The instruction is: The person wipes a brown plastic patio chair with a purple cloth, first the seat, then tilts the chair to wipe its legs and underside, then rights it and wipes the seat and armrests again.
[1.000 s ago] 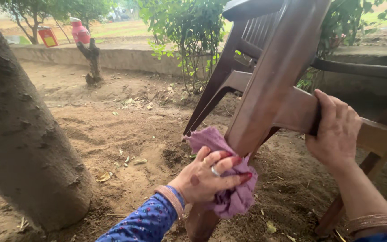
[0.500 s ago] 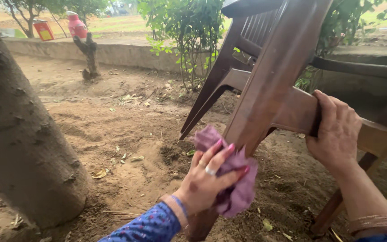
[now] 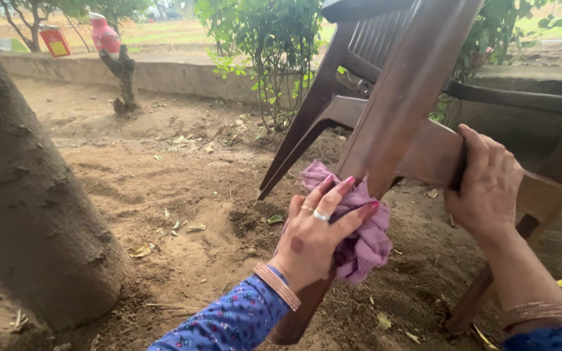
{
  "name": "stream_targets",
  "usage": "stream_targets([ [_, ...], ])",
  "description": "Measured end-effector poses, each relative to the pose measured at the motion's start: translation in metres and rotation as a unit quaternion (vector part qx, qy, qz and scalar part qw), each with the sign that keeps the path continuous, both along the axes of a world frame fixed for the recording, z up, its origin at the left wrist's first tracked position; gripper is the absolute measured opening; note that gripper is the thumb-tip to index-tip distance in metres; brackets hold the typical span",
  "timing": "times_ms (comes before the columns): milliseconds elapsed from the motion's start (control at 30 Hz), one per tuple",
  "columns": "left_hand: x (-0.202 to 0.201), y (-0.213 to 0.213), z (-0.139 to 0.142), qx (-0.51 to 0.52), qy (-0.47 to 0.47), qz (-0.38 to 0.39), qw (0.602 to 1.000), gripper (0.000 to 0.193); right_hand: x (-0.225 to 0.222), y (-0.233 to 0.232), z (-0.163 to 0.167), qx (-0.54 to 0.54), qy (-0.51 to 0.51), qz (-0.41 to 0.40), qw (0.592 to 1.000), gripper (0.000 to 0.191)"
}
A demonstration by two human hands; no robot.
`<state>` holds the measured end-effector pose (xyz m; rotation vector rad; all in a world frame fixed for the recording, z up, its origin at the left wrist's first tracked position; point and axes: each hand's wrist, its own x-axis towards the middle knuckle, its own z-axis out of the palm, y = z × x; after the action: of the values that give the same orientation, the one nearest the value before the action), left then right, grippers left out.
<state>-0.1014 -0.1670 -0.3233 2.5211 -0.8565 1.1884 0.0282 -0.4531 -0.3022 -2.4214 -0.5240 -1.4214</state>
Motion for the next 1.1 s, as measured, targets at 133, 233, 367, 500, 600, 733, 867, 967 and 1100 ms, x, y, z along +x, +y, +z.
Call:
stream_targets([
  [133, -0.015, 0.015, -0.027, 0.015, -0.046, -0.012, 0.999, 0.062, 0.002, 0.0, -0.001, 0.004, 0.0, 0.005, 1.0, 0.097],
  [233, -0.03, 0.037, -0.052, 0.025, -0.015, -0.041, 0.999, 0.064, 0.002, 0.0, -0.003, 0.007, -0.001, 0.015, 1.0, 0.1],
  [367, -0.04, 0.053, -0.065, 0.061, 0.04, -0.044, 0.996, 0.063, 0.005, -0.002, -0.005, 0.003, -0.003, 0.018, 1.0, 0.103],
  [500, -0.026, 0.044, -0.049, 0.108, 0.033, -0.019, 0.993, 0.06, 0.009, -0.006, -0.005, 0.007, -0.002, 0.009, 1.0, 0.103],
  [600, -0.008, 0.016, -0.035, 0.045, -0.01, 0.029, 0.999, 0.061, 0.011, -0.011, -0.004, 0.005, 0.0, 0.002, 1.0, 0.099],
  [733, -0.009, 0.007, -0.036, 0.008, -0.04, -0.019, 0.999, 0.051, 0.01, -0.015, -0.003, 0.004, 0.004, 0.014, 1.0, 0.099],
  [867, -0.031, 0.025, -0.064, 0.023, -0.023, -0.039, 0.999, 0.05, 0.009, -0.017, -0.004, 0.002, -0.002, 0.02, 1.0, 0.102],
  [967, -0.043, 0.042, -0.089, 0.073, -0.002, -0.04, 0.997, 0.06, 0.009, -0.021, -0.005, 0.003, -0.001, 0.032, 0.999, 0.104],
  [1100, -0.056, 0.053, -0.103, 0.152, 0.041, -0.008, 0.988, 0.068, 0.012, -0.026, -0.005, 0.008, -0.005, 0.034, 0.999, 0.103],
])
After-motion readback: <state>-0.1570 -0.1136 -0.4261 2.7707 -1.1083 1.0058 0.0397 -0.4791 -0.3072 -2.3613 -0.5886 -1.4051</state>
